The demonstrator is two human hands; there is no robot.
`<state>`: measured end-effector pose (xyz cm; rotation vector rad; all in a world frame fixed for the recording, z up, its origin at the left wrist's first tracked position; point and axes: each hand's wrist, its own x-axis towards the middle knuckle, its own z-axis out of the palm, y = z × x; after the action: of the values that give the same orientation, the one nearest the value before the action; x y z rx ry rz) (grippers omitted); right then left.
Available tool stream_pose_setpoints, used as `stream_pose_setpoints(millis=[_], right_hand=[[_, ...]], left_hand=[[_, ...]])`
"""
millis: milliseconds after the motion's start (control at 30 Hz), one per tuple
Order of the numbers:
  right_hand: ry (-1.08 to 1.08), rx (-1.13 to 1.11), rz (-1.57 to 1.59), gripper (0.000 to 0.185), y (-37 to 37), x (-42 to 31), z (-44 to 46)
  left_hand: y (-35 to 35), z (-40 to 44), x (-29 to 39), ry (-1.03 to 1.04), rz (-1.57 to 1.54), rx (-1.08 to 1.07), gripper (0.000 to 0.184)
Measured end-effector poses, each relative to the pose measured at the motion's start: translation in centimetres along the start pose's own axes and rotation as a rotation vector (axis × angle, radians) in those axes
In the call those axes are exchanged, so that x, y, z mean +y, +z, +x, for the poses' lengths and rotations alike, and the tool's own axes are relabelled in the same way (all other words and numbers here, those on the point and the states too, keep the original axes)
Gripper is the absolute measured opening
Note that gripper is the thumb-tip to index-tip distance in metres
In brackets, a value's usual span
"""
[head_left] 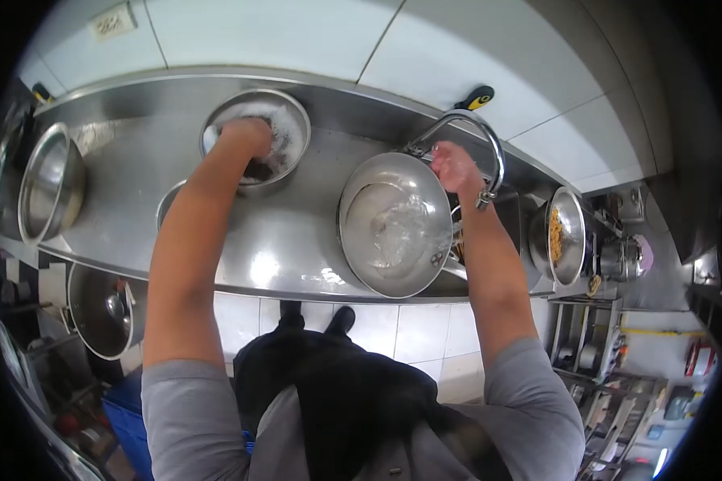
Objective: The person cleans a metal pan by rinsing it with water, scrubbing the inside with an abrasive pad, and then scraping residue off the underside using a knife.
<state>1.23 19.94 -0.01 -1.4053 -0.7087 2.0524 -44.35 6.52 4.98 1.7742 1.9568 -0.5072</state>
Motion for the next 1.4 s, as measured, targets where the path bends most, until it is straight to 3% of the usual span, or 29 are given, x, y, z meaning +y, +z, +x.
stream_pose_setpoints(millis=[33, 133, 233, 267, 367, 433, 467, 567, 600, 667, 700, 733, 767, 800, 833, 900, 1000, 1033, 1067, 1100, 1167, 1233, 1300, 1333, 1400], right_hand=[[-0.269, -0.016, 0.075, 0.023, 1.4, 0.0, -1.8], [-0.315, -0.059, -0.072, 0.027, 2.7, -1.1, -3.9], [-0.354, -0.095, -0.028, 0.027, 0.8, -0.9, -5.8], [-0.356, 0.214, -0.058, 0.026, 0.4, -0.7, -6.7], [-0.381, 0.161, 0.020, 0.026, -5.0, 0.3, -9.7], [-0.445, 0.304, -0.213, 0.022, -5.1, 1.0, -12.6], [-0.524, 0.382, -0.298, 0.024, -5.3, 1.6, -13.8], [-0.801, 0.710, -0.657, 0.022, -3.5, 4.0, -18.6], [-0.812, 0.701, -0.655, 0.022, -2.9, 5.5, -20.2], [-1.034, 0.816, -0.840, 0.017, -1.2, 7.9, -22.1], [-1.090, 0.693, -0.752, 0.016, 0.8, 9.3, -22.1], [-1.137, 0.576, -0.663, 0.017, 3.3, 10.9, -22.0], [-1.092, 0.502, -0.759, 0.017, 5.7, 11.8, -21.9], [-1.190, 0.399, -0.885, 0.015, 7.8, 12.3, -20.8], [-1.032, 0.310, -0.956, 0.019, 10.2, 12.3, -20.7], [-0.743, 0.094, -0.745, 0.031, 14.4, 12.4, -18.5], [-0.634, 0.074, -0.558, 0.036, 17.0, 11.9, -18.0], [-0.636, -0.055, -0.494, 0.037, 15.6, 12.5, -15.8], [-0.637, -0.184, -0.430, 0.039, 14.3, 12.8, -14.3], [-0.660, -0.173, -0.404, 0.039, 13.0, 12.7, -14.4], [-0.399, -0.363, 0.044, 0.035, 9.9, 12.9, -14.9], [-0.490, -0.442, 0.131, 0.030, 8.0, 13.1, -15.4], [-0.511, -0.269, -0.112, 0.021, 6.3, 13.1, -16.3], [-0.509, -0.273, -0.098, 0.021, 5.2, 12.7, -16.5], [-0.494, -0.293, -0.681, 0.019, 2.8, 11.8, -16.5]], left_hand=[[0.2, 0.2, -0.1, -0.032, 0.022, -0.007, 0.041], [2.3, 3.3, -1.3, -0.035, 0.058, 0.021, 0.042], [3.0, 3.8, -1.3, -0.045, 0.055, 0.048, 0.040], [2.7, 3.9, -1.2, -0.045, 0.062, 0.046, 0.040], [1.1, 2.1, -1.1, 0.022, 0.069, 0.046, 0.039], [0.3, 1.5, -1.7, 0.128, -0.006, 0.297, 0.040], [-1.2, -2.8, -1.0, 0.177, -0.190, 0.460, 0.034], [-2.1, -5.0, -2.2, 0.218, -0.392, 0.642, 0.029], [-2.4, -5.7, -2.4, 0.211, -0.389, 0.653, 0.029], [-3.0, -7.4, -2.6, 0.169, -0.777, 0.636, 0.022], [-2.9, -8.5, -2.2, 0.160, -0.776, 0.651, 0.022], [-2.5, -9.8, -1.0, 0.217, -1.103, 0.643, 0.017], [-2.2, -10.9, 0.1, 0.285, -1.424, 0.620, 0.012], [-1.1, -11.0, 1.2, 0.339, -1.516, 0.607, 0.009], [0.2, -10.7, 2.4, 0.400, -1.606, 0.596, 0.006], [2.1, -11.9, 7.0, 0.343, -1.857, 0.501, 0.007], [5.5, -11.6, 13.8, 0.447, -1.992, 0.378, 0.014], [6.5, -11.4, 16.1, 0.530, -2.048, 0.337, 0.016], [7.0, -11.7, 18.5, 0.520, -2.030, 0.355, 0.021], [7.5, -12.0, 20.4, 0.507, -2.015, 0.370, 0.026], [8.9, -12.4, 22.3, 0.540, -1.805, 0.404, 0.031], [9.3, -13.7, 24.0, 0.547, -1.609, 0.435, 0.037], [9.1, -15.1, 24.9, 0.361, -0.944, 0.952, 0.039], [8.4, -15.4, 25.1, 0.357, -0.932, 0.947, 0.039], [7.5, -15.3, 25.1, 0.524, -0.669, 1.063, 0.036]])
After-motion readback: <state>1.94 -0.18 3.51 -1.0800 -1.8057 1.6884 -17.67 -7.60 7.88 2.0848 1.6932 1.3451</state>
